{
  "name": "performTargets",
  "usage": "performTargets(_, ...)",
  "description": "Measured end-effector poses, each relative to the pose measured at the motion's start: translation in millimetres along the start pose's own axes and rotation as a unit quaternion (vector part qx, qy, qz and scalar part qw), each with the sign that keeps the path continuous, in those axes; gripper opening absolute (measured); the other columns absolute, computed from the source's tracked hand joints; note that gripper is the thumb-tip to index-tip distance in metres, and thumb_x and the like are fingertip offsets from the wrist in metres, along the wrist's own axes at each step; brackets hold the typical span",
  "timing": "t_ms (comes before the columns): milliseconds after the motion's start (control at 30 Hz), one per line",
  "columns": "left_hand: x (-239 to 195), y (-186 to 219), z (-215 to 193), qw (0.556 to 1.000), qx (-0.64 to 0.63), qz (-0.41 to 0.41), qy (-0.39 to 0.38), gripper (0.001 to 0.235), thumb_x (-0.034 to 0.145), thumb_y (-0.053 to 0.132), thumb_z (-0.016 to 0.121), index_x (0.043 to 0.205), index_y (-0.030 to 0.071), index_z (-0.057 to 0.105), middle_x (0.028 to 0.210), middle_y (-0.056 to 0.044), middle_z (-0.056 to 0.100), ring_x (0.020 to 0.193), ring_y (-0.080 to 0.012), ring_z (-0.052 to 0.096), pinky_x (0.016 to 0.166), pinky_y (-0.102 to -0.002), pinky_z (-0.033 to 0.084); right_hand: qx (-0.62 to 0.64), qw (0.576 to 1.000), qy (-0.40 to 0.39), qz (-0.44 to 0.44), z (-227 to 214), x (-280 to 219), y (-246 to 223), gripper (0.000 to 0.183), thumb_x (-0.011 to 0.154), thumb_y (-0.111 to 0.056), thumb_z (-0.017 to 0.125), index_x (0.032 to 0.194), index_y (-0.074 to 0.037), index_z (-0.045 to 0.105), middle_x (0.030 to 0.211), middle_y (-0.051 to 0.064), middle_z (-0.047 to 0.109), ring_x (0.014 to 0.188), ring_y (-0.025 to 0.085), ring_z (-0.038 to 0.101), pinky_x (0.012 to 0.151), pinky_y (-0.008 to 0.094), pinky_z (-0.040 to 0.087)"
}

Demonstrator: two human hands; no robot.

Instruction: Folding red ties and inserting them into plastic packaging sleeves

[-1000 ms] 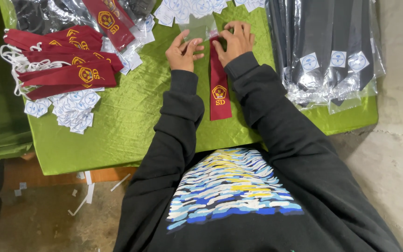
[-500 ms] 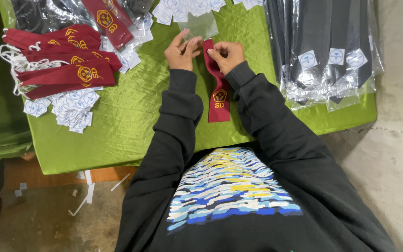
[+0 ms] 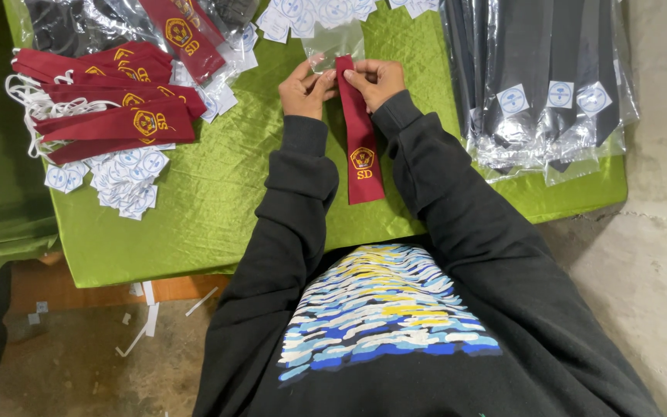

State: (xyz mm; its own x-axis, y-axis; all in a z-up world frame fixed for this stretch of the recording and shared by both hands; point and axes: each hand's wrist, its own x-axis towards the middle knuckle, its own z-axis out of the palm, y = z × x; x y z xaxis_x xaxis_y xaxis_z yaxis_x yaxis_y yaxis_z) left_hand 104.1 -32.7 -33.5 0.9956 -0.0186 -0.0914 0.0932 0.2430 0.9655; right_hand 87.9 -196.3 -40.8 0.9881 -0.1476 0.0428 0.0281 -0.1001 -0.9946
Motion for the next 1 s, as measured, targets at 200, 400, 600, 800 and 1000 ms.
performTargets(200, 6.9, -13.8, -6.8, 1.000, -0.024, 0.009, -0.011, 0.041, 0.091, -0.005, 0.074, 0.130, 0.003, 0.066, 0.094, -0.021, 0.082, 0.076, -0.0207, 0.081, 0.067, -0.036, 0.073, 0.031, 0.999, -0.042, -0.013, -8.7, -16.6, 5.6, 0.045, 0.097, -0.012, 0.078, 0.137, -0.002, 0.061, 0.095, 0.008, 0.080, 0.083, 0.013, 0.074, 0.076, 0.031, 0.066)
performTargets(400, 2.9, -6.7, -3.8, 1.000, -0.026, -0.011, -0.010, 0.055, 0.090, -0.008, 0.073, 0.140, -0.004, 0.052, 0.098, -0.024, 0.081, 0.077, -0.0252, 0.082, 0.068, -0.035, 0.073, 0.021, 0.999, -0.036, 0.008, -13.9, -35.6, -5.9, 0.030, 0.096, -0.009, 0.077, 0.118, -0.008, 0.057, 0.082, 0.011, 0.077, 0.073, 0.021, 0.078, 0.065, 0.034, 0.066)
performTargets(600, 1.5, 1.1, -1.8, 1.000, -0.012, -0.010, 0.014, 0.054, 0.092, -0.006, 0.071, 0.142, -0.001, 0.052, 0.102, -0.025, 0.081, 0.077, -0.0237, 0.081, 0.067, -0.034, 0.073, -0.027, 0.999, -0.016, -0.036, -11.5, -33.9, 6.1, 0.006, 0.093, -0.005, 0.079, 0.091, -0.008, 0.073, 0.086, 0.005, 0.075, 0.073, 0.010, 0.070, 0.068, 0.027, 0.062)
performTargets(800, -0.8, -0.1, -2.1, 1.000, -0.019, 0.013, 0.015, 0.038, 0.096, 0.005, 0.069, 0.133, 0.000, 0.061, 0.098, -0.022, 0.081, 0.076, -0.0230, 0.080, 0.064, -0.034, 0.072, -0.012, 0.999, -0.013, -0.034, -8.4, -35.7, 6.8, 0.001, 0.093, -0.006, 0.079, 0.093, -0.006, 0.080, 0.086, 0.005, 0.078, 0.076, 0.009, 0.072, 0.073, 0.025, 0.063)
performTargets(1000, 1.5, -6.6, -4.3, 0.998, 0.044, 0.030, 0.045, 0.037, 0.095, 0.022, 0.071, 0.128, 0.007, 0.068, 0.092, -0.015, 0.082, 0.075, -0.0172, 0.077, 0.062, -0.032, 0.070, 0.000, 1.000, -0.019, -0.018, -3.0, -39.9, 0.2, 0.002, 0.093, -0.008, 0.080, 0.094, -0.006, 0.081, 0.086, 0.004, 0.079, 0.076, 0.007, 0.070, 0.071, 0.023, 0.061)
